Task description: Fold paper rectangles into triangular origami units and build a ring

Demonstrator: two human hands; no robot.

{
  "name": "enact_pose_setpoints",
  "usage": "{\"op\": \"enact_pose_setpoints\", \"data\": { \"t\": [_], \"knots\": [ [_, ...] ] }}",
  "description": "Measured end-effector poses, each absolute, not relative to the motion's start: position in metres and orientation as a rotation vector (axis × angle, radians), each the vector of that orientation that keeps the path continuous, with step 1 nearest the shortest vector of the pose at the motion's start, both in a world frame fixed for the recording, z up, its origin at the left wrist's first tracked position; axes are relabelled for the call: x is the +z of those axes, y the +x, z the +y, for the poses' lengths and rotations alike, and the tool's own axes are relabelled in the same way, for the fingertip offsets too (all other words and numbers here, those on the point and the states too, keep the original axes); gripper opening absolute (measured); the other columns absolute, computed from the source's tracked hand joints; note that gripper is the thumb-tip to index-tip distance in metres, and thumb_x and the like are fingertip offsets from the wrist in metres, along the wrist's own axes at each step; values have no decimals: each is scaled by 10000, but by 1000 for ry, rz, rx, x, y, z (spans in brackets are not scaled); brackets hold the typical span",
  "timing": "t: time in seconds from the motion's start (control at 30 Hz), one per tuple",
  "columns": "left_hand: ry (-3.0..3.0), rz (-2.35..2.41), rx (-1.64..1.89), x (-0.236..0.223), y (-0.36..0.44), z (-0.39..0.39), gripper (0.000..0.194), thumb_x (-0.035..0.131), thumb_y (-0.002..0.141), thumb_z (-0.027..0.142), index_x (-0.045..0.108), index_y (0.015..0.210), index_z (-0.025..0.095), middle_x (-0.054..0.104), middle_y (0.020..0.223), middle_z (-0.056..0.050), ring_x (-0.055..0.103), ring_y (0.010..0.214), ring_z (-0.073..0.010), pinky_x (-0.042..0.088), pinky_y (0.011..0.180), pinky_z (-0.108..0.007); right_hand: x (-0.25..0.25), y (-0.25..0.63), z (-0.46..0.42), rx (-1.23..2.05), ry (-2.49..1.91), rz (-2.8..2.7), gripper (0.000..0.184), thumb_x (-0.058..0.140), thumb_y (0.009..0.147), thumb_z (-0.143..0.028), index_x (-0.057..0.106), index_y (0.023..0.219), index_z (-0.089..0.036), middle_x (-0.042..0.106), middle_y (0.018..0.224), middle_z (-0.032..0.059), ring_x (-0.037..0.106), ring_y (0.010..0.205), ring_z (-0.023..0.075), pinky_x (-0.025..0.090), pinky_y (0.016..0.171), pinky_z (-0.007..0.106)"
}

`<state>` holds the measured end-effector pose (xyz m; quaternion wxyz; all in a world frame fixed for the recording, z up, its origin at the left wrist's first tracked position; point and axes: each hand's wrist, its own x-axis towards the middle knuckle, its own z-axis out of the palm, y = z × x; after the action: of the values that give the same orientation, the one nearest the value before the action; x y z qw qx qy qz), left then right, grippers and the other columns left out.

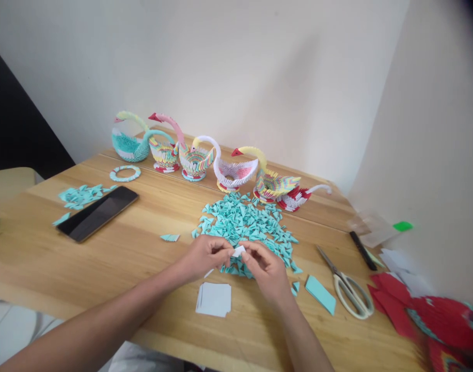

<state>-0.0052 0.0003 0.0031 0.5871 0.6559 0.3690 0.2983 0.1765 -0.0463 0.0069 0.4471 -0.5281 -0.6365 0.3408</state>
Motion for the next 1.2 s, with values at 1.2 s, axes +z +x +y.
{"op": "enact_pose_setpoints", "data": {
  "t": [1.2],
  "knots": [
    [2434, 665, 1296, 5, -9, -5, 123, 610, 869, 222, 628, 767, 155, 672, 713, -27, 566, 656, -130, 393, 636, -245, 10, 177, -48, 1221, -1255, -1183, 313, 636, 817, -402, 562, 616, -175, 509, 510, -41, 495, 521, 110, 390, 564, 243]
  ]
}}
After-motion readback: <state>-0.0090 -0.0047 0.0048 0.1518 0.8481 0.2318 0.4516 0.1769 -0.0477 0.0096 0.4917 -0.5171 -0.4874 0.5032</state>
